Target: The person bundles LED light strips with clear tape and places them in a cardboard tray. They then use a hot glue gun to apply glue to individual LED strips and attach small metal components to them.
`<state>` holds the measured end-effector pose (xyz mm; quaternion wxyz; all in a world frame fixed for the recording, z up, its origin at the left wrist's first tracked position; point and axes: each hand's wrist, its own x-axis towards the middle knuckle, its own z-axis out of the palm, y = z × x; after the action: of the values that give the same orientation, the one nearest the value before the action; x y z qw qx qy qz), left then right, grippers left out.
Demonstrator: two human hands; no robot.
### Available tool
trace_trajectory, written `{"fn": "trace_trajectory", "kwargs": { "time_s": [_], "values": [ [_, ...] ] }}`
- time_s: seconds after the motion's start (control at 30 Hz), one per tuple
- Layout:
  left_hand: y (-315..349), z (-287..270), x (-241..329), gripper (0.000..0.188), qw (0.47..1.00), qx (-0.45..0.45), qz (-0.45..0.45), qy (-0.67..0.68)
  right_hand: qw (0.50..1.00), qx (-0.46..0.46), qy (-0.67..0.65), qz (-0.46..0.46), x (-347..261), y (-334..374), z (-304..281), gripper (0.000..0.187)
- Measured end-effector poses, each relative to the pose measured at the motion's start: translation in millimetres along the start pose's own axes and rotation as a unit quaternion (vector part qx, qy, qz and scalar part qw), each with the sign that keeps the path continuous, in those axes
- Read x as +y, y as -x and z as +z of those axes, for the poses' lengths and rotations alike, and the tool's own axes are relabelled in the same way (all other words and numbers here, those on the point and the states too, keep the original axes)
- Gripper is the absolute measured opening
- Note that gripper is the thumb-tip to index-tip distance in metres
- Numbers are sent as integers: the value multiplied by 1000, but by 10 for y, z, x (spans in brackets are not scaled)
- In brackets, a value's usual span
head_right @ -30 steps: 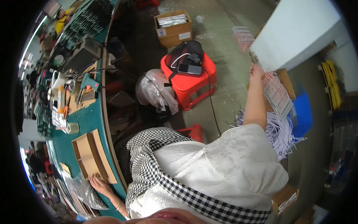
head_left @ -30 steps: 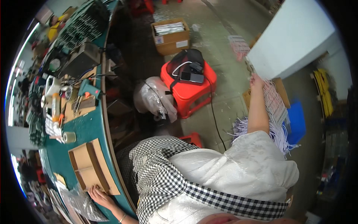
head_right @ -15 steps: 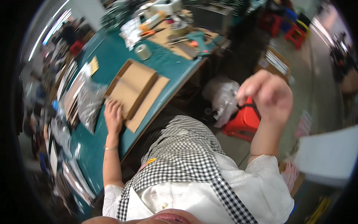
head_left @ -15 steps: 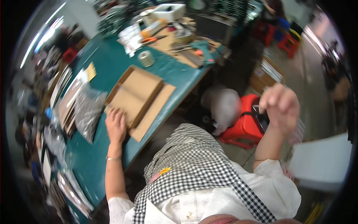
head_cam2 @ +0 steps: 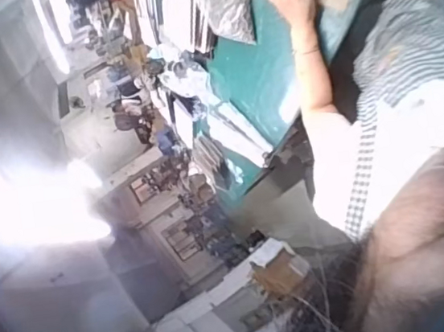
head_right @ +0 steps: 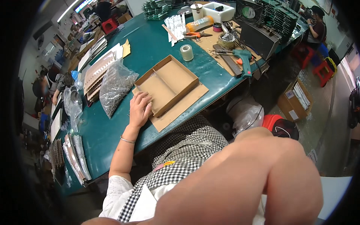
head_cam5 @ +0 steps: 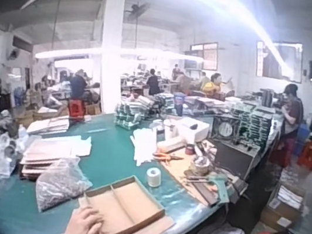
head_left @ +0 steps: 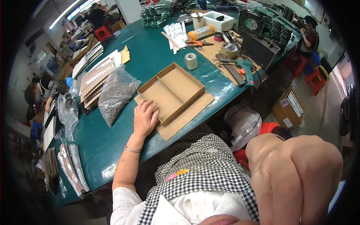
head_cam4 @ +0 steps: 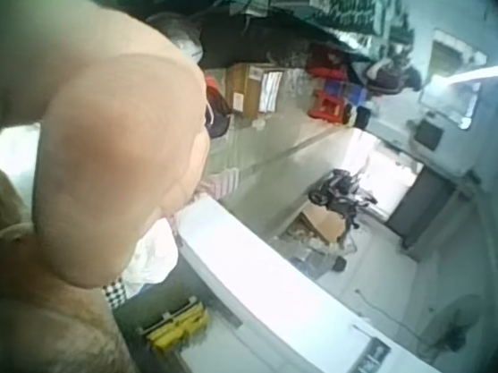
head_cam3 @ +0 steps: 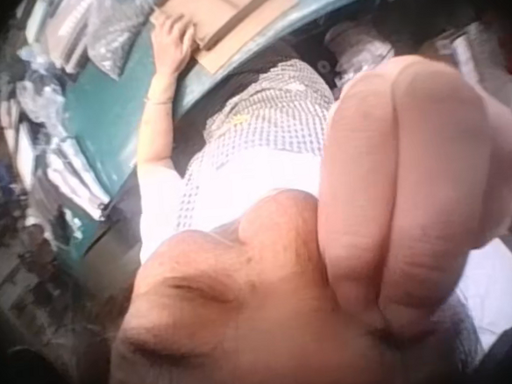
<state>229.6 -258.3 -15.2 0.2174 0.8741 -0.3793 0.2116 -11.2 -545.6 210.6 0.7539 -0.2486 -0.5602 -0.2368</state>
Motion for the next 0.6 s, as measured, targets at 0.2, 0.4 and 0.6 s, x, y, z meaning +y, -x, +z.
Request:
{"fn": "trace_trajectory", "kwargs": {
  "time_s": [0.2,0.4,0.6],
  "values": [
    [1,-41,-8,29,1000,6,-4,10,1000,9,-8,-6,77,-75,-69,9],
    [-51,-135,-23,30,999,34,-27,14,996,47,68,28,165,-184,-541,14],
    [-501,-470,-19,34,997,44,-23,58,722,56,566,393,1252,-25,-2287,23]
  ]
}}
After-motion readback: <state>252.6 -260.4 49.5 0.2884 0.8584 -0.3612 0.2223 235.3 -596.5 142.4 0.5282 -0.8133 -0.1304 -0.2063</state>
